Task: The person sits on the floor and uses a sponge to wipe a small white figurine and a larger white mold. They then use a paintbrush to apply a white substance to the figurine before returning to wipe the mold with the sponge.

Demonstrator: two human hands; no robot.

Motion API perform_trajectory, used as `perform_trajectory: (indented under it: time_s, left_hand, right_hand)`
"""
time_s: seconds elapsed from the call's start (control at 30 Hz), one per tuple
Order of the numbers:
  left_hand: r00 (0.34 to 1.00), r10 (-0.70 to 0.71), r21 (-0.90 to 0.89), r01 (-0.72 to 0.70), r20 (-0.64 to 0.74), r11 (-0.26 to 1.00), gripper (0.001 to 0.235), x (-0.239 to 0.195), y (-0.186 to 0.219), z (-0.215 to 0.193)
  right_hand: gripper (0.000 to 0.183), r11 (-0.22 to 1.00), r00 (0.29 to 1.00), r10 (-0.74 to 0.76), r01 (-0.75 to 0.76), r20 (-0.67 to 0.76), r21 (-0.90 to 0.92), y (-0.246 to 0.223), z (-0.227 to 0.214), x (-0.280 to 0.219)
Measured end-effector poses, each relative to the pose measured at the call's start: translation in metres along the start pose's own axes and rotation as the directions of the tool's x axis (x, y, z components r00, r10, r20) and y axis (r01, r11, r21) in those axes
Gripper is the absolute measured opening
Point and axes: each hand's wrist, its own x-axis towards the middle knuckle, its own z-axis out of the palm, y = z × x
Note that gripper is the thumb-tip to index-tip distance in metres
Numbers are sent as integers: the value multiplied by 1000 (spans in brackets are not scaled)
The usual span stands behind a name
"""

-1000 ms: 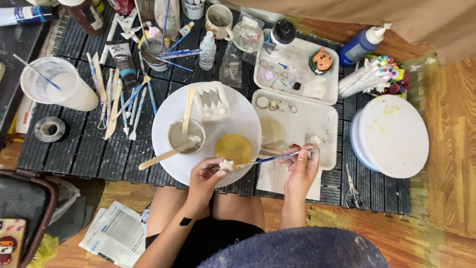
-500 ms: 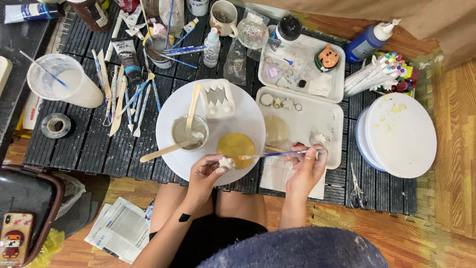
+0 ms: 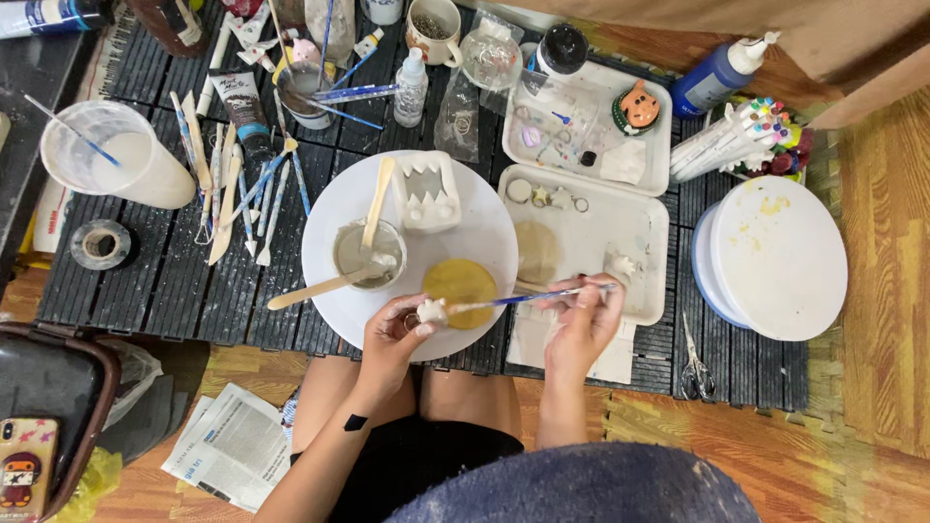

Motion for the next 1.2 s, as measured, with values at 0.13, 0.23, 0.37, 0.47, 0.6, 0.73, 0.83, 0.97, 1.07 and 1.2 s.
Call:
perform_trajectory:
  time_s: [0.13,0.23,0.37,0.47,0.6,0.73,0.83,0.97,1.07,1.2]
  left_hand:
    - [999,30,-20,-30,19,999,37,2,5,2]
    - [998,46,-41,-44,47,998,37,2,12,6]
    - [992,5,-97,7,125,995,40,3,21,9]
    - [988,-47,-128,66,147,990,43,2,24,6]
    - [989,-35,-151,57,141,987,45,2,17,1]
    - [986,-24,-125,45,163,991,49,1,6,-6]
    - [984,22,-98,-4,178,995,51,0,5,-7]
    - [988,15,-26,-12,151,1000,50,-2,9,-5]
    - [988,24,38,-30,154,999,50,-2,10,-2]
    - [986,36,44,-44,165,998,50,-4,14,2]
  right_hand:
    - [12,996,996,-83,84,-24,42,-7,5,-2]
    - [14,999,999,-30,30,29,20,-11,12,-12]
    - [16,997,994,-67,71,88,-37,-9,19,-18]
    - [14,994,993,-87,92,79,-62,-10,17,-9]
    - [17,998,999,9,-12,51,54,-9,15,-7]
    - [18,999,993,0,5,114,-42,-5,15,-12]
    - [17,993,984,-86,98,155,-69,-8,17,-7]
    - [16,1000,993,-6,8,116,-17,-15,25,-5]
    - [15,991,969,-31,61,246,-115,-18,31,-10]
    - [13,978,973,-112,144,204,-149,-32,37,-6]
